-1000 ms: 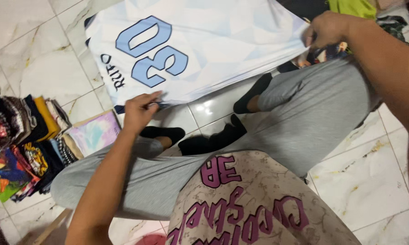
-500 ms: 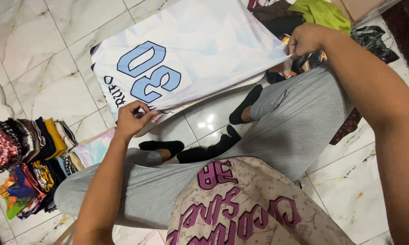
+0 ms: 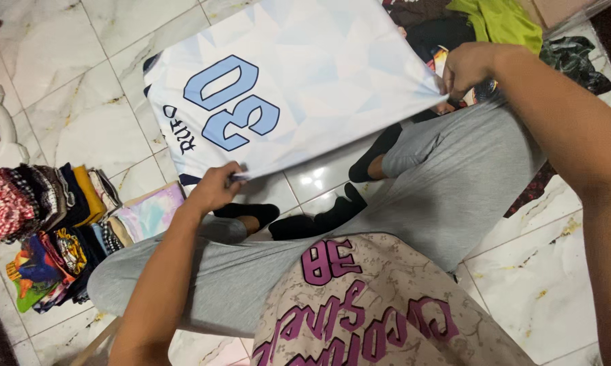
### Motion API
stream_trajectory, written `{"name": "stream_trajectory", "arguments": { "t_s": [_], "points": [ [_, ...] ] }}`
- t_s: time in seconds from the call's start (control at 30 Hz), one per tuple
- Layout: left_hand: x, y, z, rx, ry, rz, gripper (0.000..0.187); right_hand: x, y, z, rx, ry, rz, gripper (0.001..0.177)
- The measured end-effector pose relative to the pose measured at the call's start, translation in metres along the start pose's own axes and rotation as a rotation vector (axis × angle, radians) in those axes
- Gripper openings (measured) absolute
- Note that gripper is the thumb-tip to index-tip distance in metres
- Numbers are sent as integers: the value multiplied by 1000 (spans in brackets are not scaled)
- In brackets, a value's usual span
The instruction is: The person folds a white sleeveless shirt on a small white folding board, smoothing and aligning the fabric, then folds it into a compact rectangle and places it on the floor.
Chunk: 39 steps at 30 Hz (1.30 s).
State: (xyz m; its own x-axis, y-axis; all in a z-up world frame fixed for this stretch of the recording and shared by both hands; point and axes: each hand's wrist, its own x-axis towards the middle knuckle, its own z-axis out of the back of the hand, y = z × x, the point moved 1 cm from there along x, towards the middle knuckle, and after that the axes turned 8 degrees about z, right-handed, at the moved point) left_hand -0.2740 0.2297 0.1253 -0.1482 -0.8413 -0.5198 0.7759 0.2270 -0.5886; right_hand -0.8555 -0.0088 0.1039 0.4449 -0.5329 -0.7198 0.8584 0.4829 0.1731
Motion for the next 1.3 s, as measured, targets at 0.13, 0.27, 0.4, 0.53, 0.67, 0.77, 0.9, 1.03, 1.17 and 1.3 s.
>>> {"name": "stream_trajectory", "arguments": {
  "t_s": [0.13, 0.27, 0.4, 0.53, 0.67, 0.77, 0.9, 1.03, 1.17, 1.3],
  "points": [
    [19, 18, 15, -135, -150, -37, 20, 17, -28, 1, 213, -102, 67, 25],
    [54, 45, 32, -370, -234, -125, 13, 43, -51, 11, 485, -316, 148, 20],
    [101, 69, 42, -483, -336, 53, 16, 78, -55, 25, 780, -489, 193, 23],
    [131, 73, 38, -253, -502, 141, 25, 107, -38, 12, 917, -661, 31, 27],
    [135, 60, 35, -118, -520, 220, 36, 123, -27, -16, 834, -729, -20, 31],
    [125, 52, 35, -116, -523, 194, 33, 129, -30, -34, 1111, -685, 130, 38],
    [126, 44, 40, -151, -587, 106, 32, 140, -51, -31, 1395, -747, 247, 36],
    [125, 43, 37, -108, -662, 88, 30, 166, -56, -28, 1423, -972, 300, 26],
    [130, 35, 35, -41, -693, 37, 27, 186, -48, -34, 1137, -1095, 113, 23],
    [128, 39, 36, -28, -686, 79, 28, 193, -37, -39, 1109, -1022, 31, 21]
  ]
}}
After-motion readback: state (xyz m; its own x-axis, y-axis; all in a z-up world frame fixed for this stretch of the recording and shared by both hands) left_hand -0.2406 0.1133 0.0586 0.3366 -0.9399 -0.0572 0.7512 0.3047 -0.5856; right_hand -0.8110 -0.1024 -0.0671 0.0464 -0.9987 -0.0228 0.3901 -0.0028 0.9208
